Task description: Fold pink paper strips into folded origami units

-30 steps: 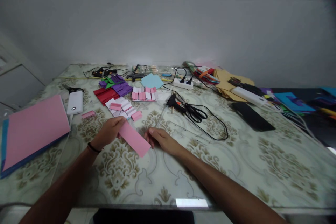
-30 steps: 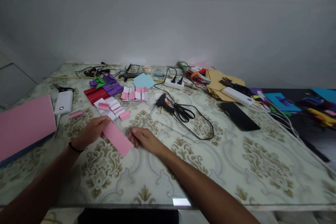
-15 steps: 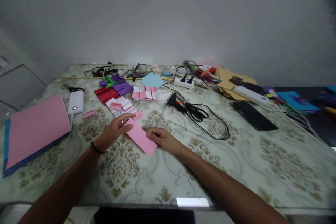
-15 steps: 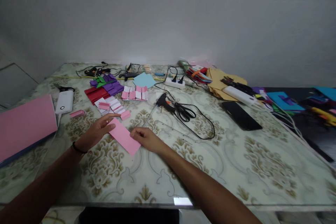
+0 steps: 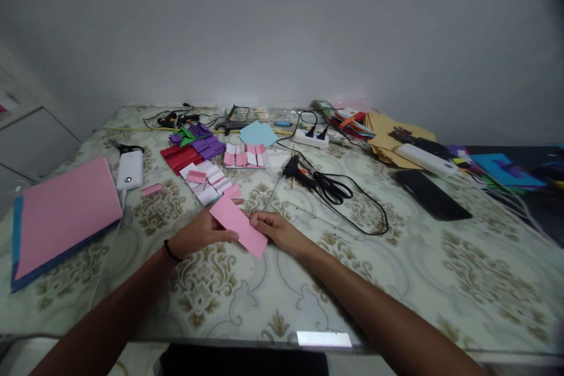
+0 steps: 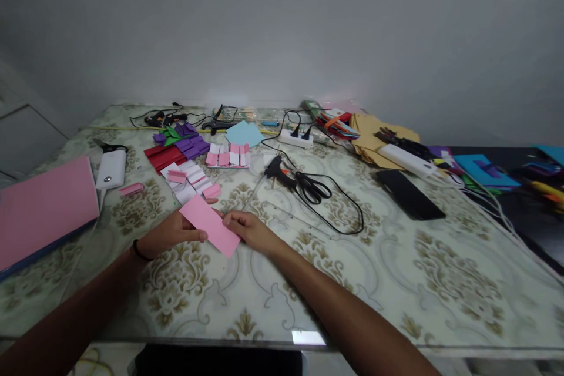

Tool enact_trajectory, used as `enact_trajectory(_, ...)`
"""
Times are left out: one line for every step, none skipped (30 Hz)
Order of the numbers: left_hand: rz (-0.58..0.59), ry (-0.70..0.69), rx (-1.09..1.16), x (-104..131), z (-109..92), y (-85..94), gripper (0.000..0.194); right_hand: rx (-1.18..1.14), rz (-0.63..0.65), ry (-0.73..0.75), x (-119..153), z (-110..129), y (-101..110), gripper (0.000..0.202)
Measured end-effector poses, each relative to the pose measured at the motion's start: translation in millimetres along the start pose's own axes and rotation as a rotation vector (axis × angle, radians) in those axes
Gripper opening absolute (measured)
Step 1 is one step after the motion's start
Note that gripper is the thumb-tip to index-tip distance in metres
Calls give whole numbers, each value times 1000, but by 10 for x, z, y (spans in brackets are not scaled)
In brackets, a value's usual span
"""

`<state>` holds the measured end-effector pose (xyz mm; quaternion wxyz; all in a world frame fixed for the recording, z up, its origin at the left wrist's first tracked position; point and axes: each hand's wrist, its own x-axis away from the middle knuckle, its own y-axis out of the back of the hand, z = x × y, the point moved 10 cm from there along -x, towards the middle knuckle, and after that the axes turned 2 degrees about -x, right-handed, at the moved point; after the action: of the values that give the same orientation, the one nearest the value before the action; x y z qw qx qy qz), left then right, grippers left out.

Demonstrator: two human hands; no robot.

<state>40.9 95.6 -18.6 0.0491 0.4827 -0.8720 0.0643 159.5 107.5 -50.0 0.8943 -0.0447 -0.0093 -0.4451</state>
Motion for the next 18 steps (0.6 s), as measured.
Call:
enact_trajectory(17, 2, 9, 2, 5, -18, 89, -2, -1, -3, 0, -6, 1, 53)
enact_trajectory(38, 3, 22, 4, 8, -38, 90, -4, -2, -8, 1, -12, 3, 53)
enact_trajectory(58, 5, 31, 6, 11, -59, 90, -5, -5, -12, 3, -16, 5, 53)
enact_trajectory(70, 5, 30, 6, 11, -71, 88, -7, -6, -16, 4, -19, 6, 54)
enact_trajectory(73, 5, 19, 6, 11, -73, 87, -8, -7, -20, 6, -21, 7, 54)
enact_trajectory(67, 4, -2, 5, 9, -68, 84, -8, -8, -23, 7, -21, 7, 54)
enact_trajectory(59, 4, -27, 5, 7, -60, 83, -6, -9, -25, 9, -20, 7, 54)
enact_trajectory(50, 4, -49, 5, 4, -52, 82, -2, -10, -27, 10, -18, 6, 54)
enact_trajectory(42, 8, -65, 7, 4, -44, 83, 3, -10, -27, 12, -14, 5, 54)
enact_trajectory(36, 15, -74, 10, 5, -39, 83, 10, -11, -26, 13, -8, 6, 53)
enact_trajectory(32, 21, -78, 13, 7, -35, 85, 17, -12, -25, 14, -2, 6, 53)
enact_trajectory(28, 26, -83, 16, 6, -31, 86, 25, -13, -22, 15, 6, 4, 53)
enact_trajectory(25, 26, -89, 18, 2, -29, 87, 34, -12, -19, 16, 16, 1, 52)
enact_trajectory(24, 23, -98, 19, -4, -29, 87, 45, -10, -15, 16, 28, -3, 52)
enact_trajectory(27, 18, -107, 19, -10, -31, 87, 57, -6, -9, 17, 43, -10, 52)
enact_trajectory(31, 12, -113, 17, -15, -35, 87, 73, -3, 1, 17, 62, -16, 52)
enact_trajectory(36, 7, -111, 13, -16, -39, 86, 88, 0, 11, 17, 81, -23, 51)
enact_trajectory(42, 3, -102, 8, -12, -43, 86, 104, 2, 22, 17, 100, -29, 51)
